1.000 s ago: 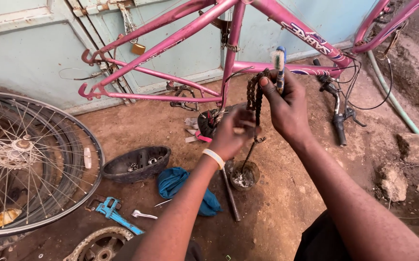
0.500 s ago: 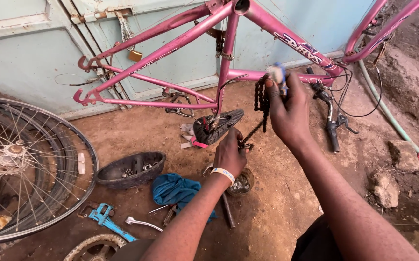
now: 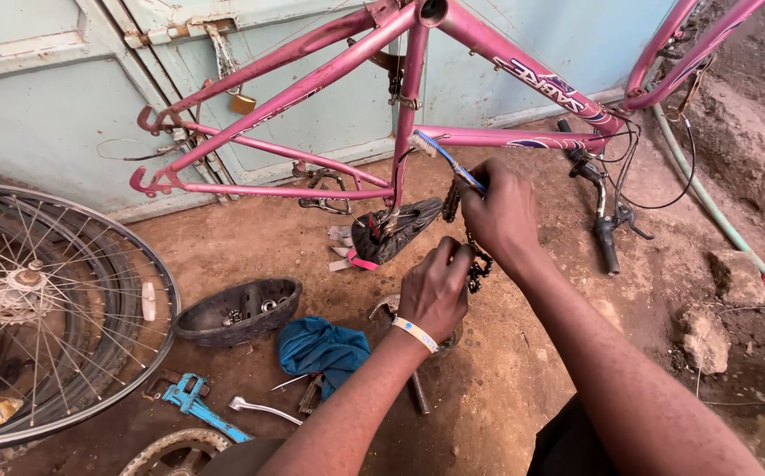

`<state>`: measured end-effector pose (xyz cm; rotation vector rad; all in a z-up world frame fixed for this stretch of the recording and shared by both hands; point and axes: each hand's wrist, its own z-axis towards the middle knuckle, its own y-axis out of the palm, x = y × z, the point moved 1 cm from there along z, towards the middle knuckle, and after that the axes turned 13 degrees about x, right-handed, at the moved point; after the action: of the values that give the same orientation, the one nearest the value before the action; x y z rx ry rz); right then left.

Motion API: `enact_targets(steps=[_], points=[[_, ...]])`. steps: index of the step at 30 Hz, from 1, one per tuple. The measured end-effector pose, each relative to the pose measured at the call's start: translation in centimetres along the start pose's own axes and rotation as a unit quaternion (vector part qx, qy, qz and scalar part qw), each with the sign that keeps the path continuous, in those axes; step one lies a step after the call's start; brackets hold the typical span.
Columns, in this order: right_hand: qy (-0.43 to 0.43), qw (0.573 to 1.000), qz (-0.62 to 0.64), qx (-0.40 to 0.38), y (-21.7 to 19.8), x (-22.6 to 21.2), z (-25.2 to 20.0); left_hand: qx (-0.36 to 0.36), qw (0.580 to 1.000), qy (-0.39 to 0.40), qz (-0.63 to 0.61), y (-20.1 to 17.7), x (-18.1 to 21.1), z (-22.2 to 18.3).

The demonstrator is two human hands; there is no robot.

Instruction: Cleaning a bicycle chain by scrubbing it with a toothbrush and rotating it to reach all links.

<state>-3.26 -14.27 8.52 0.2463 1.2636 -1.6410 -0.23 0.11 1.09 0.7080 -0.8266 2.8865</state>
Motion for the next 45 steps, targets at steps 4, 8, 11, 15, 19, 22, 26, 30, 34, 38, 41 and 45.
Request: enact_targets(steps=[4, 8, 11, 15, 19, 22, 26, 30, 34, 38, 41, 45], points=[[0.055, 0.998, 0.008, -0.025, 1.7, 2.0, 1.3, 0.057, 0.994, 0.082, -0.053, 3.1, -2.5, -1.8], [0.068, 0.997, 0.013, -0.035, 5.2, 6.4, 2.6, 0.074, 0.994, 0.059, -0.057, 0.3, -0.1, 1.0], [0.132, 0.987, 0.036, -0.089, 5.0, 6.5, 2.0, 0.101, 0.986, 0.038, -0.127, -2.2, 0.5, 2.5], [0.226, 0.963, 0.094, -0.113, 4.1, 5.5, 1.2, 0.148, 0.971, 0.009, -0.189, -4.2, 0.4, 4.2], [0.179, 0.978, 0.042, -0.095, 7.4, 10.4, 2.2, 0.201, 0.942, -0.005, -0.267, -5.6, 0.4, 6.0], [0.168, 0.975, 0.089, -0.111, 5.0, 7.3, 0.6, 0.221, 0.934, -0.027, -0.279, -5.7, -0.4, 6.5], [0.203, 0.961, 0.075, -0.170, 3.8, 6.2, 0.2, 0.255, 0.930, -0.079, -0.253, -5.6, -1.3, 6.5], [0.161, 0.964, 0.091, -0.189, 2.7, 3.8, 0.2, 0.286, 0.928, -0.128, -0.200, -6.0, -1.9, 7.0], [0.115, 0.957, 0.195, -0.184, -0.2, -0.9, -0.9, 0.267, 0.934, -0.188, -0.147, -4.4, -3.4, 6.3], [0.112, 0.933, 0.264, -0.219, -1.8, -2.8, -1.5, 0.233, 0.929, -0.261, -0.121, -3.5, -3.6, 5.9], [0.148, 0.910, 0.312, -0.228, -3.0, -3.5, -1.9, 0.178, 0.927, -0.319, -0.088, -1.3, -5.1, 4.5], [0.188, 0.903, 0.331, -0.197, -3.0, -2.8, -1.4, 0.072, 0.896, -0.427, -0.099, 2.4, -7.2, 1.7]])
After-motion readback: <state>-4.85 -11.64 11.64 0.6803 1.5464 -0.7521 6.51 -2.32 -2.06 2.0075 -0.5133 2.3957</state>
